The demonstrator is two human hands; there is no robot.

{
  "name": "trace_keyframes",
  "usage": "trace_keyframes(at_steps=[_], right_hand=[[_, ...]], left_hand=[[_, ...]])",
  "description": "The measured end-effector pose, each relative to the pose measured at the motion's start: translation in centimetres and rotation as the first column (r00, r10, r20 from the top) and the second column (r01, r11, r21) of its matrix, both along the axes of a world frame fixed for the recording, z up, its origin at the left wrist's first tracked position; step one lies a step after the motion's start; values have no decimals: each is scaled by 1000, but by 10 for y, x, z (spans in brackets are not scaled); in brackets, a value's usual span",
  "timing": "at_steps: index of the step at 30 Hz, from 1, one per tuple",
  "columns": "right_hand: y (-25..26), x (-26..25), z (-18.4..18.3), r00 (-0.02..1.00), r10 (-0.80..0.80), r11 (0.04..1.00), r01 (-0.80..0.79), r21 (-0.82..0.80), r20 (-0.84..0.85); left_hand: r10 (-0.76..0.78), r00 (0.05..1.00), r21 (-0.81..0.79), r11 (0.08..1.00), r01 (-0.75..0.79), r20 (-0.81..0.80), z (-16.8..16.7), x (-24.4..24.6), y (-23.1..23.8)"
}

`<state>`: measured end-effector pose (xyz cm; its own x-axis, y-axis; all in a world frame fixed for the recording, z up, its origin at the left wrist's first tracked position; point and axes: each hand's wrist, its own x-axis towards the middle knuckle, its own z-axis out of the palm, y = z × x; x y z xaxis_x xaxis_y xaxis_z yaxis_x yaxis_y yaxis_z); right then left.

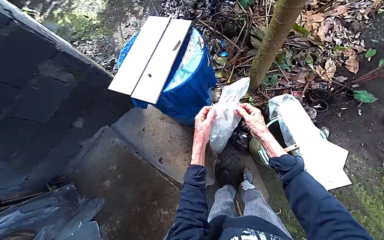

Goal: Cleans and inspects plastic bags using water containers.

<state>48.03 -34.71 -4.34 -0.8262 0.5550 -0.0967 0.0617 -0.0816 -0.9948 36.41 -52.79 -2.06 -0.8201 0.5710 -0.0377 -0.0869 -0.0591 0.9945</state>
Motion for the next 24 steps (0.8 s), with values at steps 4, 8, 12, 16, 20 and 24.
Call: trace_keyframes(at_steps=[4, 8, 12, 16, 20, 24], right_hand=[[5, 4, 15, 995, 94, 976, -98, -197, -32], [5, 1, 25, 995, 99, 951, -99, -293, -15], [7, -4, 31, 988, 150, 960, -152, -237, -26], [9, -7, 38, 967, 252, 954, -252, -163, -20], [22, -11, 49, 955, 293, 956, -291, -28, 49], [36, 2, 58, 984, 104, 963, -136, 231, 142]], left_hand=[[93, 994, -63, 993, -97, -57, -12, -17, -19], [155, 956, -216, 953, -211, -250, -26, -23, -23], [250, 894, -272, 891, -362, -372, -9, -7, -16], [17, 902, -292, 943, -158, -432, 0, 9, 2], [-93, 902, -268, 963, -26, -421, -17, 3, 18], [-92, 970, -139, 988, 62, -226, -5, 8, 20]])
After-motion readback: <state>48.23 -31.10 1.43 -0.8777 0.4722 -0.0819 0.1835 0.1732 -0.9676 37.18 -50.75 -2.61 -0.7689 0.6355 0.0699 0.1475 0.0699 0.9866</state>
